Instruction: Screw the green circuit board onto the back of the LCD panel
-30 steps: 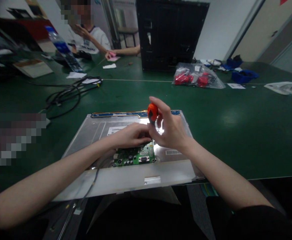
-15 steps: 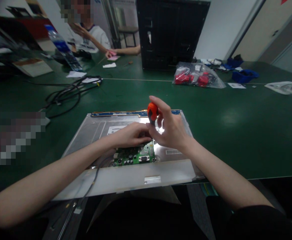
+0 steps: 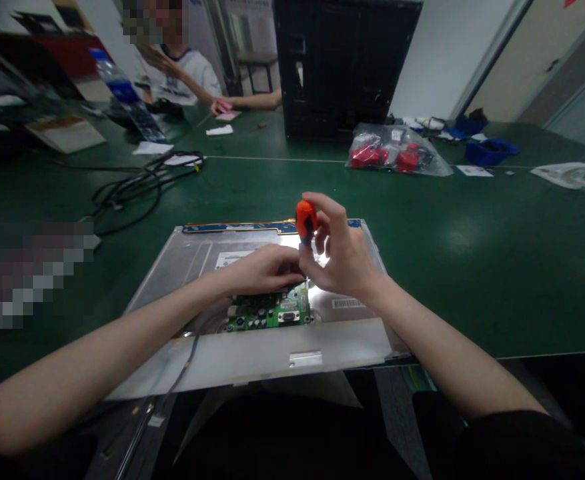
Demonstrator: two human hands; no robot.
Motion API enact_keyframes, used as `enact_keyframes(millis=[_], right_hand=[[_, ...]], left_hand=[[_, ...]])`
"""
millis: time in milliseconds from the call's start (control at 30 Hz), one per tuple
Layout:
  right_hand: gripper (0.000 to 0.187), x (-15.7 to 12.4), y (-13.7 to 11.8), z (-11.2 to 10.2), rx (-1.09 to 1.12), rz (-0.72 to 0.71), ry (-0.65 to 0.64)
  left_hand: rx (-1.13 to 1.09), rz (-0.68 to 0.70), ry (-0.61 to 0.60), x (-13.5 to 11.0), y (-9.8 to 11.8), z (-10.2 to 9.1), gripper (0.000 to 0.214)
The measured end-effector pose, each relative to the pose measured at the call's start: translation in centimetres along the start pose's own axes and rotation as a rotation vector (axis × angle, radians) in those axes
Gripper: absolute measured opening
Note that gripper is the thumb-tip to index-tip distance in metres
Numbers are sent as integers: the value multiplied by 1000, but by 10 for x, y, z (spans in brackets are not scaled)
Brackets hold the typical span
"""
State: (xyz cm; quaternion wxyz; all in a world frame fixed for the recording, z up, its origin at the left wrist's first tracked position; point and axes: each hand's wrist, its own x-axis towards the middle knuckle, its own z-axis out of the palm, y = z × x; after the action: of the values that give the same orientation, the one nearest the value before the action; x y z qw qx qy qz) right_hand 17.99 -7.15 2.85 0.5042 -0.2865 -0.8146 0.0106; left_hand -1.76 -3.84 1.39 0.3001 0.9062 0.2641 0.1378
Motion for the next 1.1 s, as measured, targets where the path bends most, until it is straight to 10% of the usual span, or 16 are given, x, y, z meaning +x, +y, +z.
enact_keyframes(millis=[1100], right_hand=[[65, 0, 2, 0, -126, 18, 28]], left_hand=[[10, -13, -6, 0, 2, -2, 5]])
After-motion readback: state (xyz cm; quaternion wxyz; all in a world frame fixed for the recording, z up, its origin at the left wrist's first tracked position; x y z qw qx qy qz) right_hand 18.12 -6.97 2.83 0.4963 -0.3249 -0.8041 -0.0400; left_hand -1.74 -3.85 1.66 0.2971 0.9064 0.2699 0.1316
